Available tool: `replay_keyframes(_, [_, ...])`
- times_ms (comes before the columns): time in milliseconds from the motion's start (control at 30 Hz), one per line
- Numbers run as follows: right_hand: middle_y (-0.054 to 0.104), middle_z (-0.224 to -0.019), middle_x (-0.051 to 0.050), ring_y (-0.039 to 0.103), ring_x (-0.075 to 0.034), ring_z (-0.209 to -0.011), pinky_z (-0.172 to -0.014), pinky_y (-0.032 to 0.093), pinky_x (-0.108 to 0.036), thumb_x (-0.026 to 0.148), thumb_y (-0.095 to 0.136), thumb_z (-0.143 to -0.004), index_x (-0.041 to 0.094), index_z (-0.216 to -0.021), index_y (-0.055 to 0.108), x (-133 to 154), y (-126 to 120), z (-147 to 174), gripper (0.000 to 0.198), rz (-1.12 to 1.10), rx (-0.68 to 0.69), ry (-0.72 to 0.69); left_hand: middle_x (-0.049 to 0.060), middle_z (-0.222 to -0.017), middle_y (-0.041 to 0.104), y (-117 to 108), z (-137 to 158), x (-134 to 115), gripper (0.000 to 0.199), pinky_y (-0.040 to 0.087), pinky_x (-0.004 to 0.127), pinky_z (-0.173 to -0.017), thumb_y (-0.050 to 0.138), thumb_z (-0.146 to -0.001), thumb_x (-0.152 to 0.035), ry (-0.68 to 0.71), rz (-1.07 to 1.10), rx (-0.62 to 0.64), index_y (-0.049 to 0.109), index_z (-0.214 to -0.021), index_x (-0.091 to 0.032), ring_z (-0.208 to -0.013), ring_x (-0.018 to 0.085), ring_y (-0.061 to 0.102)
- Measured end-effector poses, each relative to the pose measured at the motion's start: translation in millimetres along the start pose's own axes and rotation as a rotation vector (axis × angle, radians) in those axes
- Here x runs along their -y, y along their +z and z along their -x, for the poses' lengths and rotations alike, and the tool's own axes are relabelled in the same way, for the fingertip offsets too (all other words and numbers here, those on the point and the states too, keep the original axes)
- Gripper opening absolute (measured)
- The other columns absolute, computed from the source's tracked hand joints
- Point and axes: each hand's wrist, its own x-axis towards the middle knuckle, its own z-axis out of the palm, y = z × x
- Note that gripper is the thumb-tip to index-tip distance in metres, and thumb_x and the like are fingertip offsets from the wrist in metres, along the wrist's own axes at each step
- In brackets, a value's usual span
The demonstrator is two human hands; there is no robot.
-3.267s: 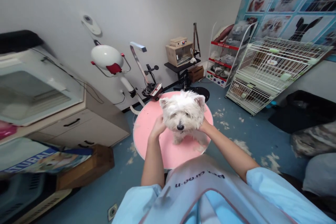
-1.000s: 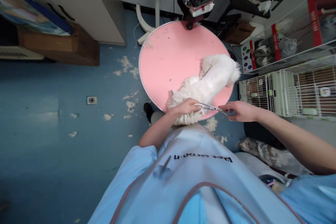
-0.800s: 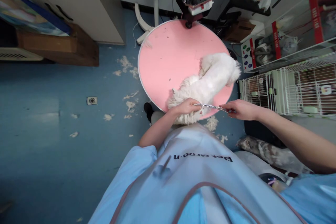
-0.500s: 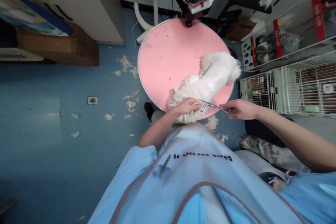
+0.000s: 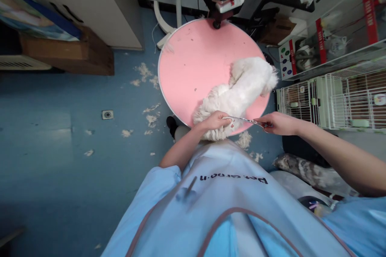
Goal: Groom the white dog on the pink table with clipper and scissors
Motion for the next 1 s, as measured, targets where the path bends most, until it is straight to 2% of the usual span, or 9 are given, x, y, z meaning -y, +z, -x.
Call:
replay_keyframes(167, [0.074, -0.091, -0.006, 0.066, -0.020, -0.073, -0.065, 0.042, -0.026, 0.019, 0.058, -0.075, 0.023, -0.120, 0.069, -0.7, 0.4, -1.7, 0.047, 0.104, -0.061, -0.012, -0.001, -0.058, 0.058, 0.3, -2.4, 1.5, 0.025, 0.030, 0.018, -0.049, 0.061, -0.081, -0.031, -0.029, -0.005, 0.027, 0.074, -0.080, -0.009, -0.051, 0.006, 0.046])
replay_keyframes(233, [0.075, -0.092, -0.006, 0.067, -0.021, -0.074, -0.065, 0.042, -0.027, 0.018, 0.056, -0.076, 0.023, -0.121, 0.069, -2.3, 1.3, -2.8, 0.047, 0.154, -0.067, -0.003, -0.001, -0.057, 0.057, 0.6, -2.5, 1.7, 0.024, 0.030, 0.018, -0.050, 0.060, -0.081, -0.030, -0.013, -0.005, 0.030, 0.073, -0.078, -0.010, -0.051, 0.006, 0.044])
replay_keyframes(533, [0.075, -0.085, -0.003, 0.066, -0.020, -0.069, -0.063, 0.040, -0.027, 0.015, 0.054, -0.076, 0.024, -0.112, 0.071, -9.4, 5.0, -4.2, 0.041, 0.110, -0.072, -0.004, -0.001, -0.057, 0.056, -0.1, -2.3, 10.0, 0.032, 0.030, 0.019, -0.049, 0.059, -0.084, -0.039, 0.028, 0.004, 0.037, 0.073, -0.080, -0.010, -0.050, 0.007, 0.044])
replay_keyframes(633, [0.074, -0.084, -0.004, 0.065, -0.020, -0.069, -0.064, 0.040, -0.027, 0.016, 0.054, -0.077, 0.023, -0.108, 0.070, -8.0, 4.8, -7.2, 0.036, 0.060, -0.063, 0.006, 0.002, -0.065, 0.064, 1.9, -4.4, 13.8, 0.028, 0.038, 0.020, -0.054, 0.061, -0.083, -0.036, 0.040, 0.055, 0.015, 0.073, -0.081, -0.010, -0.056, 0.009, 0.053])
replay_keyframes(700, [0.072, -0.082, -0.004, 0.064, -0.020, -0.069, -0.064, 0.040, -0.027, 0.017, 0.053, -0.077, 0.022, -0.102, 0.068, -7.8, 10.3, -10.8, 0.029, 0.027, -0.070, 0.058, 0.005, -0.074, 0.069, 3.4, -5.1, 17.6, 0.026, 0.044, 0.021, -0.062, 0.061, -0.083, -0.034, 0.051, 0.098, -0.065, 0.073, -0.081, -0.010, -0.065, 0.011, 0.059])
replay_keyframes(767, [0.070, -0.079, -0.004, 0.063, -0.019, -0.067, -0.063, 0.039, -0.027, 0.017, 0.054, -0.076, 0.020, -0.094, 0.064, -8.7, 24.6, -15.3, 0.022, -0.037, -0.107, 0.135, 0.005, -0.077, 0.071, 3.1, -4.2, 22.5, 0.025, 0.047, 0.023, -0.067, 0.061, -0.083, -0.034, 0.044, 0.112, -0.217, 0.071, -0.078, -0.011, -0.070, 0.013, 0.061])
replay_keyframes(867, [0.067, -0.075, -0.003, 0.059, -0.017, -0.065, -0.062, 0.039, -0.027, 0.018, 0.055, -0.073, 0.020, -0.087, 0.058, -10.3, 63.3, -24.6, 0.015, -0.209, -0.174, 0.203, 0.003, -0.068, 0.068, -2.0, 0.7, 29.2, 0.027, 0.047, 0.024, -0.065, 0.063, -0.082, -0.036, -0.007, 0.077, -0.421, 0.067, -0.068, -0.013, -0.068, 0.014, 0.061])
replay_keyframes(1000, [0.062, -0.071, 0.000, 0.057, -0.017, -0.066, -0.064, 0.043, -0.028, 0.026, 0.060, -0.068, 0.022, -0.078, 0.051, -4.0, 121.9, -47.3, 0.014, -0.621, -0.339, 0.193, 0.002, -0.066, 0.066, -9.9, 8.2, 30.5, 0.025, 0.046, 0.024, -0.061, 0.067, -0.076, -0.036, -0.072, 0.113, -0.510, 0.064, -0.069, -0.013, -0.065, 0.014, 0.061])
